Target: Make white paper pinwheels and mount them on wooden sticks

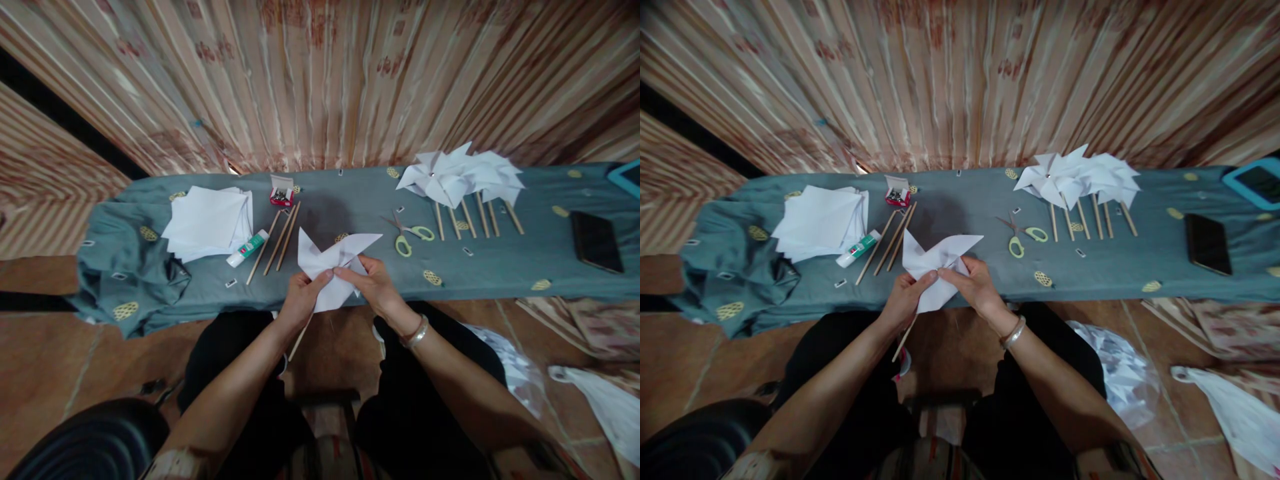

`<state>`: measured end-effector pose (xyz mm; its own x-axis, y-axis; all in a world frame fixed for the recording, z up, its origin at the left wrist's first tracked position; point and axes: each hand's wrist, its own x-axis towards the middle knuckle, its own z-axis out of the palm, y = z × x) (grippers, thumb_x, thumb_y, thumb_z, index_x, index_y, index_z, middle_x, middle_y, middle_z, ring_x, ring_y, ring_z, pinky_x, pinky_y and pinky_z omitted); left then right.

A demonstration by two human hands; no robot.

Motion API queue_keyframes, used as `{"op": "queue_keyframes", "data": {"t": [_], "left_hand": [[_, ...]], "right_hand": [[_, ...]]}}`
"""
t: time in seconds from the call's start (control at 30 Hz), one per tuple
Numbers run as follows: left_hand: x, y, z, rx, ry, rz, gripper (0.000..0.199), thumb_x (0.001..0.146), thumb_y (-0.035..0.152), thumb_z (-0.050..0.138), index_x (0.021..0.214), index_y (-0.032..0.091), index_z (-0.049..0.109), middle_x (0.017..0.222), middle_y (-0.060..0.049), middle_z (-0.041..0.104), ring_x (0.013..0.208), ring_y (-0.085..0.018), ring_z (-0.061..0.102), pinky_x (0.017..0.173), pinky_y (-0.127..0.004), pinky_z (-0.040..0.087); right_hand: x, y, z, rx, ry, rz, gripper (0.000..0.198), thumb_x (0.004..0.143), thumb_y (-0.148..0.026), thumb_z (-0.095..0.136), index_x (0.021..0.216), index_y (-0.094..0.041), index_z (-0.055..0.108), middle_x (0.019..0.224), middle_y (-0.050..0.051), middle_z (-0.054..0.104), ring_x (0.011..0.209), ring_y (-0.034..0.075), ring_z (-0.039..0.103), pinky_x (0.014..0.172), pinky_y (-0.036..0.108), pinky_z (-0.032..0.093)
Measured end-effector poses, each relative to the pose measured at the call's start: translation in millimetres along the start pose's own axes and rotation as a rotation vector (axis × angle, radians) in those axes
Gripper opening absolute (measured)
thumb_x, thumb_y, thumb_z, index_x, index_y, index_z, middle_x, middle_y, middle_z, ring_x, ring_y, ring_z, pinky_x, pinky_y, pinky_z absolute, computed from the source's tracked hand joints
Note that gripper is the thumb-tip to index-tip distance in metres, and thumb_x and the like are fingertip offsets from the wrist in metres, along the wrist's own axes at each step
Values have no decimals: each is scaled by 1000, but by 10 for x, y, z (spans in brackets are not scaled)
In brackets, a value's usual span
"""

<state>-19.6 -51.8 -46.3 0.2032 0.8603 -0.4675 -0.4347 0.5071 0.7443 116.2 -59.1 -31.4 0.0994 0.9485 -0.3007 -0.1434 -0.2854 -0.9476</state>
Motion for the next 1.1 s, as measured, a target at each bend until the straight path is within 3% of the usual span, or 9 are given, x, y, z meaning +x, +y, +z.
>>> {"op": "queue_keyframes", "data": {"t": [0.57,0.77,1.1], "left_hand": [[9,-29,-73,142,-30,127,36,54,40,87,72,11,75,64,-3,71,55,-13,60,57,-24,47],[33,-70,-109,127,-11,114,35,56,39,86,74,11,75,66,-3,72,53,-12,59,54,-24,46],[36,-70,-133,121,-1,116,37,57,41,85,75,11,75,66,-3,72,53,-11,58,53,-23,44]], "right_hand": [[-2,-4,7,55,-1,76,33,47,-43,86,64,-20,69,59,-2,65,53,11,50,53,26,40],[5,-8,19,79,-9,102,32,45,-39,87,60,-19,68,56,-3,63,51,11,49,52,25,39],[-18,1,21,-7,-59,24,36,50,-43,85,70,-19,69,63,-2,66,55,12,52,54,26,42]]}}
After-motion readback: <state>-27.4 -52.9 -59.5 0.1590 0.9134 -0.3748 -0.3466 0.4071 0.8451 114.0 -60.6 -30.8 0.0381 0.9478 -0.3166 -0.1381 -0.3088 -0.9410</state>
